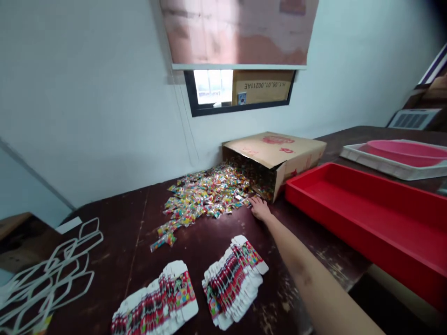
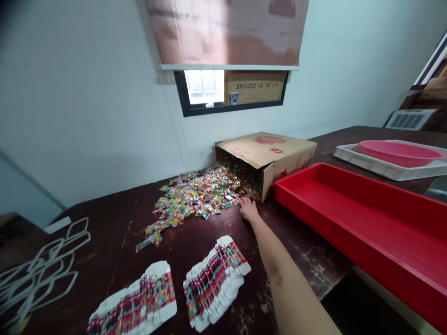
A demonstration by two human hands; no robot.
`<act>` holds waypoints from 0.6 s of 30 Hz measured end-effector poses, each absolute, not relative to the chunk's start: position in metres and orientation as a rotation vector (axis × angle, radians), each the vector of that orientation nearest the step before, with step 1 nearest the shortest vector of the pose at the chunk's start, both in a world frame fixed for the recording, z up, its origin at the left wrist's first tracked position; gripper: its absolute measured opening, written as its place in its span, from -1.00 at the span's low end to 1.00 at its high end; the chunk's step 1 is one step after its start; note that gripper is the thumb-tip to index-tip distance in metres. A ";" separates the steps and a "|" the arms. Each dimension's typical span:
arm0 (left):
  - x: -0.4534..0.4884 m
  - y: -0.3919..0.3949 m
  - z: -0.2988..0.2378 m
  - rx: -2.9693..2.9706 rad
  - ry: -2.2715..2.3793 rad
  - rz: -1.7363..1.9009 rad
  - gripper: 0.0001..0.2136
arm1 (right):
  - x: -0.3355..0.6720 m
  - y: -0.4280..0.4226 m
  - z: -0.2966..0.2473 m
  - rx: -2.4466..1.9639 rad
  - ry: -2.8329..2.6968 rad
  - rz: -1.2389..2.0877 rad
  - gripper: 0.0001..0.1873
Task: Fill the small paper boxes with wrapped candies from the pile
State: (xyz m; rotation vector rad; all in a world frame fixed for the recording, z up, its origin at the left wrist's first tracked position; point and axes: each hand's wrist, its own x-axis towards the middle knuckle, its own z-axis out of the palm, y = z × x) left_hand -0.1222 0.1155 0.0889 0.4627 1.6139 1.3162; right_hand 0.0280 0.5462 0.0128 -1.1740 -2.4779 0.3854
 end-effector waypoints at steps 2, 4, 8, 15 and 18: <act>-0.120 0.119 0.088 0.467 1.625 1.432 -0.30 | 0.029 0.545 0.002 -1.230 -2.423 0.366 -0.50; -0.108 0.113 0.080 0.490 1.613 1.458 -0.28 | 0.039 0.533 -0.008 -1.285 -2.336 0.339 -0.55; -0.061 0.076 0.053 0.433 1.499 1.331 -0.41 | 0.085 0.494 -0.021 -1.336 -2.187 0.353 -0.63; -0.010 0.059 0.037 0.266 1.426 1.311 -0.46 | 0.166 0.356 -0.004 -1.302 -1.856 0.928 -0.57; -0.005 0.068 0.040 0.323 1.350 1.312 -0.56 | 0.171 0.262 0.021 -1.067 -1.702 1.658 -0.65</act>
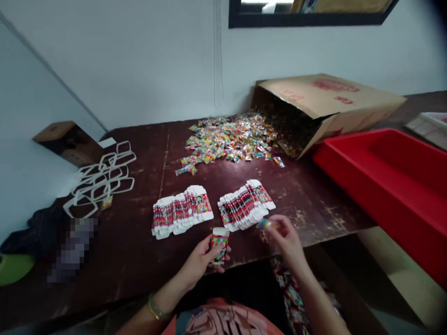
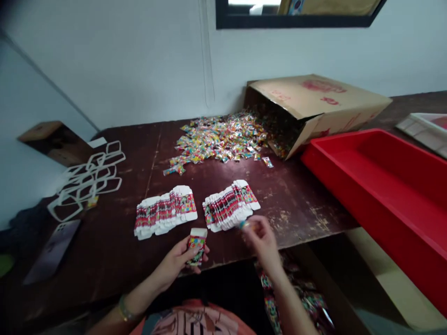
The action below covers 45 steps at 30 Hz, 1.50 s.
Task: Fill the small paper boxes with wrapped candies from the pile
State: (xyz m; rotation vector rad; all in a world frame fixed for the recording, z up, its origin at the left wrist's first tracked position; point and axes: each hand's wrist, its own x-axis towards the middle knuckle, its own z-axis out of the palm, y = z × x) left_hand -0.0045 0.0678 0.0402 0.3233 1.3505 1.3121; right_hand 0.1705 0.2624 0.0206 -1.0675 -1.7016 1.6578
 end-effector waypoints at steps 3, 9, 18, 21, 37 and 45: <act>0.006 0.069 0.042 0.435 1.328 1.298 -0.61 | 0.156 0.200 0.042 -0.799 -1.807 1.958 -0.73; 0.016 0.058 0.042 0.717 1.594 1.177 -0.65 | 0.131 0.202 0.064 -0.532 -2.359 1.286 -0.84; 0.017 0.039 0.043 0.474 1.420 1.312 -0.50 | 0.138 0.170 0.050 -0.573 -2.018 1.456 -0.82; 0.018 0.038 0.042 0.445 1.441 1.303 -0.40 | 0.139 0.163 0.041 -0.769 -1.541 2.018 -0.80; 0.019 0.042 0.056 0.546 1.178 1.277 -0.65 | 0.145 0.168 0.060 -0.478 -2.088 1.613 -0.79; 0.017 0.039 0.053 0.620 1.318 1.143 -0.60 | 0.150 0.154 0.037 -0.447 -2.091 1.496 -0.76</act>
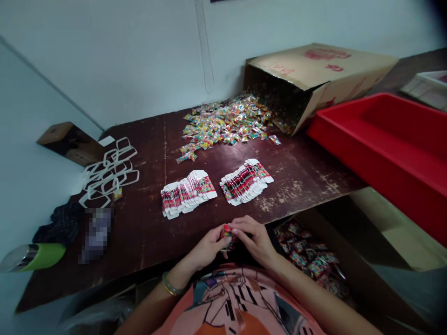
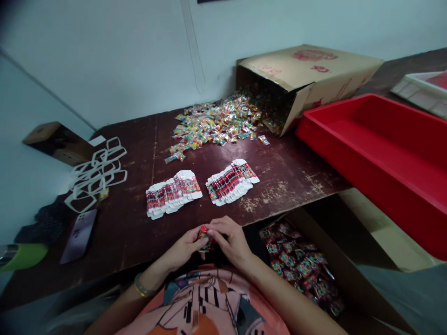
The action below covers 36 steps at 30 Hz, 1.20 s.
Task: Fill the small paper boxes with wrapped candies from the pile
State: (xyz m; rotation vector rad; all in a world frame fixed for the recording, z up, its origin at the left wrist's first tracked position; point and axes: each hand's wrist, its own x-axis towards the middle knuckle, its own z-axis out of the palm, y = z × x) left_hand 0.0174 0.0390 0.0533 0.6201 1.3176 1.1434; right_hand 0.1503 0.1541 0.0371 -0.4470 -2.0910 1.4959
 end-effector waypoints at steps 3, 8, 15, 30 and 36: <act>0.024 0.047 0.053 0.587 1.308 1.133 -0.57 | 0.162 0.149 0.034 -0.425 -2.164 1.392 -0.68; 0.030 0.060 0.053 0.620 1.141 1.025 -0.50 | 0.217 0.199 0.057 -0.623 -2.265 1.483 -0.74; 0.010 0.065 0.038 0.590 1.315 1.007 -0.57 | 0.210 0.322 0.044 -0.602 -2.718 0.850 -0.59; 0.016 0.053 0.023 0.623 1.284 0.966 -0.62 | 0.119 0.383 0.024 -0.554 -3.100 0.277 -0.66; 0.016 0.060 0.033 0.620 1.290 1.007 -0.61 | 0.120 0.372 0.047 -0.635 -3.073 0.184 -0.79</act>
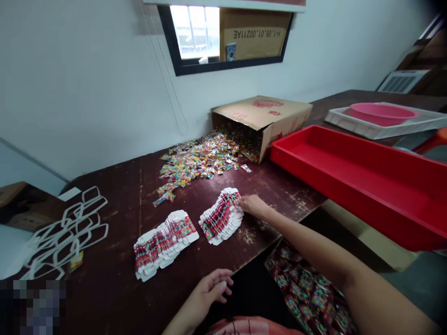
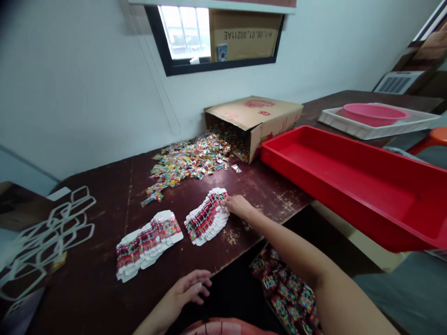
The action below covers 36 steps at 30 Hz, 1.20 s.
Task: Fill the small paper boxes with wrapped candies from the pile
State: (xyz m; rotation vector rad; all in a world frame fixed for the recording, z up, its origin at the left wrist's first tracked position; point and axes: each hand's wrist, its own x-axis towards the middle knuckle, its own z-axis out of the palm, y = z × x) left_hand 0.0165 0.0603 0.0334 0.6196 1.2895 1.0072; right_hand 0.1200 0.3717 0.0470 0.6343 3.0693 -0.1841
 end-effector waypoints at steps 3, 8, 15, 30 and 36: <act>0.012 0.066 0.038 0.461 1.163 1.249 -0.55 | 0.135 0.319 0.058 0.576 3.149 -0.168 -0.74; 0.005 0.073 0.047 0.158 0.970 1.467 -0.56 | 0.150 0.205 0.056 -0.099 3.456 -0.562 -0.74; 0.012 0.062 0.047 0.245 1.360 1.322 -0.71 | 0.136 0.181 0.048 0.220 3.388 -1.245 -0.81; 0.018 0.048 0.045 0.331 1.288 1.272 -0.59 | 0.130 0.163 0.029 0.263 3.444 -1.282 -0.67; 0.023 0.048 0.050 0.400 1.312 1.191 -0.72 | 0.133 0.161 0.025 0.332 3.185 -1.570 -0.87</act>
